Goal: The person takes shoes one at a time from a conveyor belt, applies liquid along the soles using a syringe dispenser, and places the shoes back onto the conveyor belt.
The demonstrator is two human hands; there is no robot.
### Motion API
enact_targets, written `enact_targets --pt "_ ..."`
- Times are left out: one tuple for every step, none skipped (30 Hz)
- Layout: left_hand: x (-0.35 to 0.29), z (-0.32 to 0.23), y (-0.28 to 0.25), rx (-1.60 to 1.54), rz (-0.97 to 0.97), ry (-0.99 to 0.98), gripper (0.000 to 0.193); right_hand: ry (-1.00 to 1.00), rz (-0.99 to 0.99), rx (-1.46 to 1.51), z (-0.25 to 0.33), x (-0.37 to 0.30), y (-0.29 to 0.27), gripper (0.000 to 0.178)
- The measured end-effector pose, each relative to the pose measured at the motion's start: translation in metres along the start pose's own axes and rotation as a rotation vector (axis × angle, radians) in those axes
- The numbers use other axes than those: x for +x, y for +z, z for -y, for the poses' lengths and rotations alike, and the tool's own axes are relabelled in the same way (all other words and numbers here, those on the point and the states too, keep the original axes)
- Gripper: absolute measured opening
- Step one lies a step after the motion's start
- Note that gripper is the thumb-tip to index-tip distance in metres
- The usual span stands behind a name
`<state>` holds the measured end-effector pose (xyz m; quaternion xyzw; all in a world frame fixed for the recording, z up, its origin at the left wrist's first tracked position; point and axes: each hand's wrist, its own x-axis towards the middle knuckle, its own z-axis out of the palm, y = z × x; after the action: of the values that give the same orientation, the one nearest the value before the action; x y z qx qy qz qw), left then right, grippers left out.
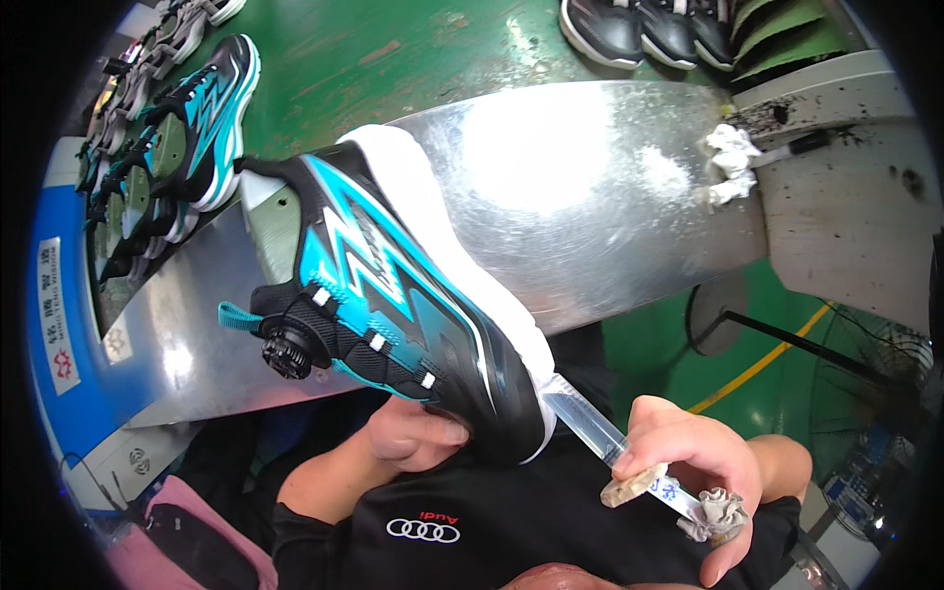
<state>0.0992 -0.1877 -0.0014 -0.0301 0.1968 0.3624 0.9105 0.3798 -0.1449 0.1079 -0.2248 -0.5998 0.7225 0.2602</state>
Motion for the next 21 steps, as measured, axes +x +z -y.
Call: enact_targets --pt "0.005 0.002 -0.009 -0.008 0.070 -0.038 0.048 0.007 0.018 -0.025 0.004 -0.003 -0.002 0.086" --pt "0.013 0.002 -0.013 -0.018 0.150 -0.092 0.048 0.026 0.009 -0.055 0.010 -0.007 0.002 0.086" --pt "0.023 0.002 -0.004 -0.043 0.191 -0.102 0.041 0.011 -0.056 -0.050 0.014 -0.012 0.008 0.088" --pt "0.032 0.002 0.001 -0.056 0.217 -0.109 0.041 -0.006 -0.118 -0.044 0.017 -0.016 0.011 0.090" --pt "0.040 0.002 0.005 -0.020 0.208 -0.120 0.040 -0.013 -0.123 -0.085 0.020 -0.020 0.012 0.088" --pt "0.047 0.003 0.008 0.018 0.198 -0.129 0.040 -0.001 -0.129 -0.106 0.022 -0.024 0.011 0.088" --pt "0.054 0.004 0.006 0.067 0.221 -0.121 0.035 -0.025 -0.130 -0.142 0.024 -0.027 0.010 0.089" --pt "0.060 0.004 0.005 0.064 0.240 -0.127 0.035 -0.053 -0.134 -0.177 0.025 -0.030 0.010 0.089" --pt "0.066 0.005 0.005 0.052 0.230 -0.115 0.033 -0.050 -0.164 -0.172 0.026 -0.033 0.011 0.089" --pt "0.071 0.006 0.006 0.040 0.216 -0.103 0.031 -0.045 -0.170 -0.185 0.026 -0.036 0.012 0.089" --pt "0.075 0.005 0.012 0.049 0.211 -0.094 0.027 -0.058 -0.192 -0.220 0.026 -0.038 0.012 0.088" --pt "0.080 0.005 0.013 0.048 0.221 -0.100 0.027 -0.069 -0.212 -0.239 0.024 -0.039 0.012 0.088" --pt "0.084 0.006 0.013 0.052 0.221 -0.072 0.026 -0.079 -0.233 -0.258 0.023 -0.039 0.013 0.087" --pt "0.088 0.006 0.014 0.056 0.219 -0.049 0.026 -0.090 -0.258 -0.277 0.021 -0.041 0.014 0.086" --pt "0.091 0.005 0.018 0.057 0.206 -0.040 0.025 -0.106 -0.251 -0.327 0.020 -0.042 0.013 0.086" --pt "0.095 0.005 0.021 0.057 0.209 -0.051 0.025 -0.122 -0.245 -0.377 0.019 -0.043 0.012 0.086" --pt "0.097 0.005 0.023 0.035 0.233 -0.016 0.024 -0.124 -0.246 -0.396 0.017 -0.043 0.012 0.086" --pt "0.099 0.005 0.025 0.012 0.255 0.019 0.024 -0.127 -0.247 -0.419 0.016 -0.043 0.012 0.086" --pt "0.099 0.004 0.027 0.028 0.242 0.021 0.023 -0.142 -0.251 -0.455 0.013 -0.044 0.014 0.086" --pt "0.101 0.003 0.029 0.026 0.245 0.013 0.023 -0.157 -0.252 -0.496 0.012 -0.043 0.012 0.086" --pt "0.103 0.002 0.030 0.040 0.246 0.022 0.022 -0.196 -0.239 -0.551 0.014 -0.039 0.010 0.080"
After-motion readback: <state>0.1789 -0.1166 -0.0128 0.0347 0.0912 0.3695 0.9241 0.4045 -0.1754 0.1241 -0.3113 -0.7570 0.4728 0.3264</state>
